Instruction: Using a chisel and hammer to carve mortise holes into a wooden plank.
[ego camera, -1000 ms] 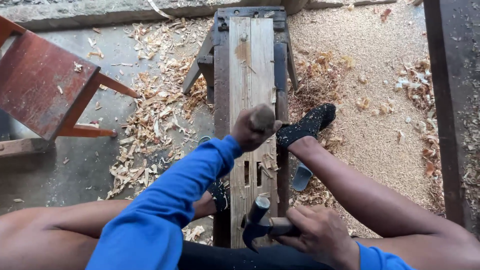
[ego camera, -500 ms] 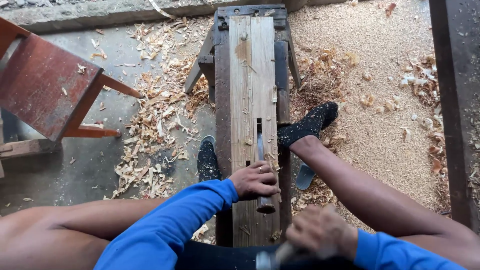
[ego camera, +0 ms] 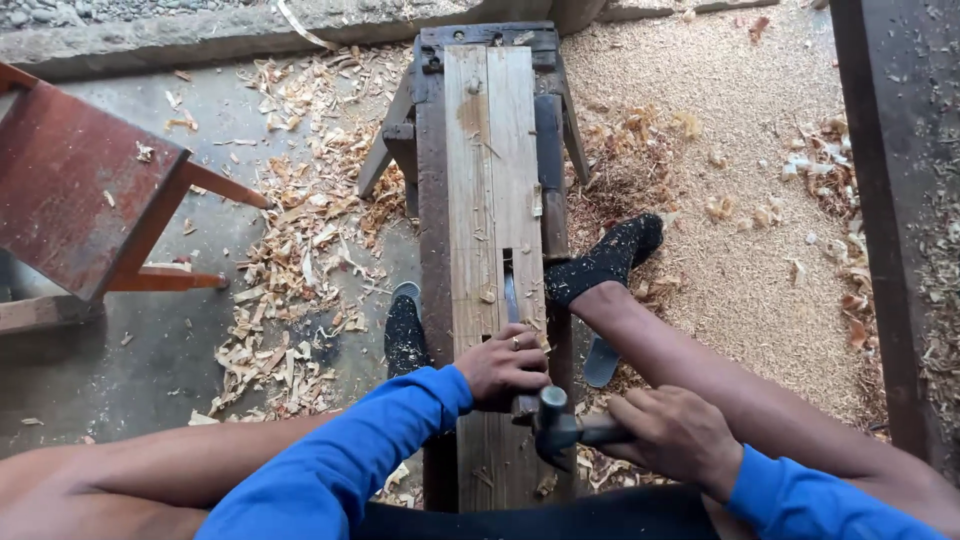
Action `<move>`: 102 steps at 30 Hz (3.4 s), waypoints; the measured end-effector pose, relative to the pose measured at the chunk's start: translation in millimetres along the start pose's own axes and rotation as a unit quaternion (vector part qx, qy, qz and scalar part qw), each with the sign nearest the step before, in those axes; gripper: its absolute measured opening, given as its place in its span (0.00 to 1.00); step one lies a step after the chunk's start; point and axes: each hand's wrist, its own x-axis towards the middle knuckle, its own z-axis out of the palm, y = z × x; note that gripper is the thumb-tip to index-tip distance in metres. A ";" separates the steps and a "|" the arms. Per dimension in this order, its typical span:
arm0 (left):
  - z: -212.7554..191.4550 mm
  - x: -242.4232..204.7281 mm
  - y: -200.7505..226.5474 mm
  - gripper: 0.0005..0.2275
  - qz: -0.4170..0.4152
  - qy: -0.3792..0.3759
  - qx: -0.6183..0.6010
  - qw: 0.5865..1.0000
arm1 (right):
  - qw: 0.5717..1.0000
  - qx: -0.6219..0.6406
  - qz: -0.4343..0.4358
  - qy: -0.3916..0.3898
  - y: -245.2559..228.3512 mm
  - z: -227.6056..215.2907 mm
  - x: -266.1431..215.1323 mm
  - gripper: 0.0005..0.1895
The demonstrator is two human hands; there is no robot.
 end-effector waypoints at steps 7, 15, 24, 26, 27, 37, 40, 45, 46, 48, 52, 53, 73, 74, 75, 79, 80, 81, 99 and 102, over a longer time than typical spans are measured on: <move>-34.1 30.5 2.7 0.19 -0.047 -0.017 -0.167 0.985 | 0.995 0.079 -0.038 0.051 -27.5 -9.6 13.6 0.25; -9.1 -3.6 8.2 0.12 0.022 0.040 -0.099 0.994 | 0.972 0.015 -0.232 -0.019 -47.4 5.7 5.5 0.14; -8.9 -8.6 -1.9 0.11 0.040 -0.022 -0.046 0.998 | 0.992 -0.025 -0.123 0.000 -36.0 18.6 9.1 0.17; -7.7 -10.1 -1.1 0.10 0.038 -0.030 -0.045 0.998 | 0.979 -0.025 -0.200 -0.003 -36.5 20.8 -2.1 0.16; -8.7 -10.1 -1.2 0.10 0.038 -0.037 -0.042 0.998 | 0.960 -0.028 -0.277 -0.005 -36.9 20.9 -6.9 0.14; 4.4 -14.4 -14.3 0.11 0.007 -0.047 0.006 0.999 | 0.983 -0.029 -0.179 0.004 -35.6 34.7 5.7 0.19; 10.0 -17.3 -14.6 0.10 0.025 -0.024 0.002 0.999 | 0.984 -0.055 -0.165 -0.041 -14.2 49.5 15.0 0.17; 18.8 -21.5 -14.5 0.10 0.021 -0.031 0.016 0.999 | 0.995 -0.017 -0.097 0.007 -39.4 28.6 8.1 0.20; 15.4 -19.5 -15.8 0.10 0.022 -0.032 0.016 0.999 | 0.995 -0.017 -0.096 0.008 -20.9 55.9 0.5 0.20; 8.4 -15.2 -15.7 0.09 0.015 -0.029 0.001 0.999 | 0.971 0.003 -0.235 0.042 12.6 110.3 -16.7 0.16; 7.0 -9.7 -24.1 0.10 0.017 -0.034 -0.011 0.999 | 0.992 -0.025 -0.122 -0.006 -4.4 52.5 24.0 0.21; 3.8 -7.6 -29.1 0.10 0.015 -0.033 0.006 0.999 | 0.999 -0.020 -0.017 -0.024 -14.9 36.0 31.0 0.23; -125.7 126.6 -70.7 0.15 -0.252 0.418 -0.218 0.845 | 0.845 0.374 0.330 0.194 -36.4 2.4 24.5 0.09; -110.1 120.2 -75.2 0.15 -0.279 0.407 -0.221 0.841 | 0.844 0.380 0.311 0.216 -33.2 7.4 20.2 0.10; -94.1 113.7 -80.1 0.15 -0.304 0.395 -0.224 0.837 | 0.842 0.386 0.293 0.238 -29.6 12.7 16.3 0.11; -79.1 108.0 -88.0 0.14 -0.312 0.391 -0.218 0.838 | 0.830 0.376 0.345 0.224 -27.2 18.1 12.6 0.12; -83.2 109.8 -88.9 0.15 -0.310 0.369 -0.215 0.849 | 0.821 0.377 0.377 0.207 -26.2 16.0 15.7 0.11; -87.7 112.1 -89.4 0.15 -0.308 0.348 -0.212 0.860 | 0.810 0.377 0.408 0.188 -25.5 13.2 18.6 0.11; -75.1 113.2 -96.6 0.09 -0.221 0.345 -0.221 0.885 | 0.844 0.292 0.148 0.424 -46.6 -129.9 75.5 0.21; -77.2 111.9 -99.3 0.08 -0.258 0.326 -0.208 0.885 | 0.898 0.231 0.203 0.313 -38.0 -130.5 107.1 0.20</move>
